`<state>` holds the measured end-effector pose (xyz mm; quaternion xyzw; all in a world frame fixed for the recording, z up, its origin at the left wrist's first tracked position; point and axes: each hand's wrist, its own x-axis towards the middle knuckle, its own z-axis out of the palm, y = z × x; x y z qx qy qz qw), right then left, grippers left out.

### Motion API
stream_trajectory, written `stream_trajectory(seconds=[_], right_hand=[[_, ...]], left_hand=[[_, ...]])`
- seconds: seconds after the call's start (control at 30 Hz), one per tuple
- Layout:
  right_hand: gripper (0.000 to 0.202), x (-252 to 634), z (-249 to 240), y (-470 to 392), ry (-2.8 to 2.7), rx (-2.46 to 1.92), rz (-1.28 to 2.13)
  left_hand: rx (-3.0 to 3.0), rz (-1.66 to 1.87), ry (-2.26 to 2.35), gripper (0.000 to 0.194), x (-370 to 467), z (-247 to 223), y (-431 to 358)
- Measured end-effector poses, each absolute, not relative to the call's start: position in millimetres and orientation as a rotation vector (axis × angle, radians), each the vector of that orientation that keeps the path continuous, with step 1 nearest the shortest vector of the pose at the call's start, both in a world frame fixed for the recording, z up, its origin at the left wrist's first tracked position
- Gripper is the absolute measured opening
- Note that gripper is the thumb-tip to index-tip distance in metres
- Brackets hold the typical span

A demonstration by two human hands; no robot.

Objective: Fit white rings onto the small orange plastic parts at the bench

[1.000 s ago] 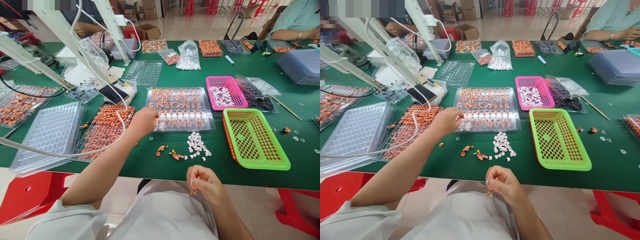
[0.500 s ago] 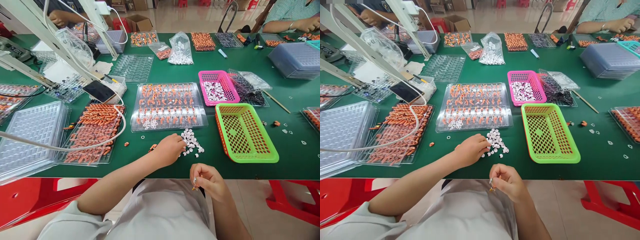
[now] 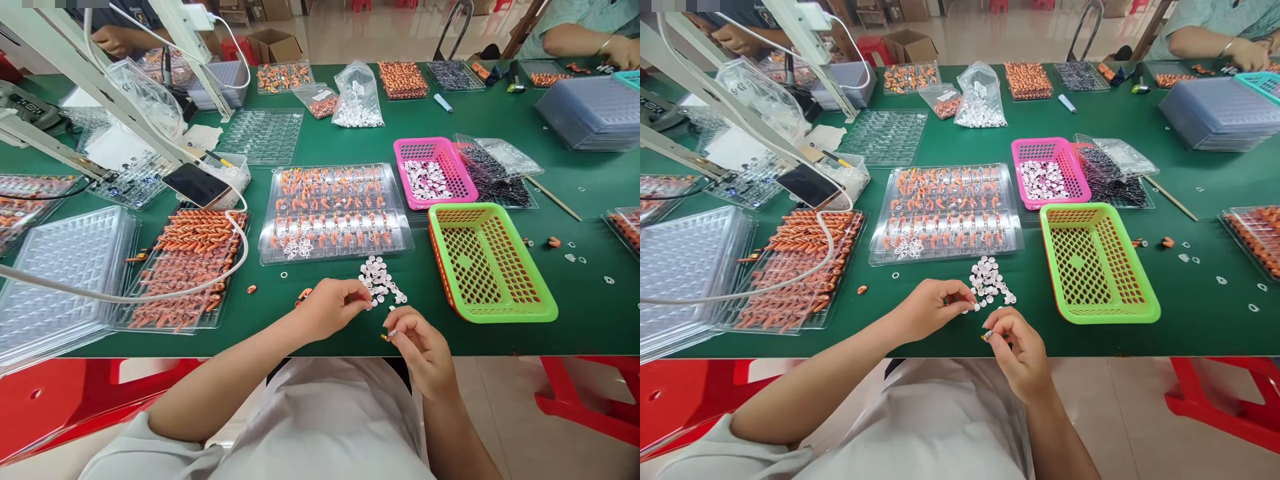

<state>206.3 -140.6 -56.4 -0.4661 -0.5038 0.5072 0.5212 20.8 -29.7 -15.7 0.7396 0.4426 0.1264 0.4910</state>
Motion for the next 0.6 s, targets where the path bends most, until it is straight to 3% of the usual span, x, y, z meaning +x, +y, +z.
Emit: stream_trajectory(seconds=[0.13, 0.33, 0.6], right_hand=[[0.016, 197.8, -46.1, -136.3, -1.604, -1.078, 0.938], [0.025, 186.3, -38.3, -123.5, -1.974, -1.008, 0.596], [0.028, 170.0, -44.3, -125.3, -1.911, -1.089, 0.545]], left_hand=[[1.504, 0.269, 0.940, 0.016, 13.1, -5.4, -34.2], [1.550, 0.210, 0.881, 0.025, 0.5, -1.2, -32.4], [1.733, 0.288, 0.881, 0.027, -12.4, 0.0, -39.7]])
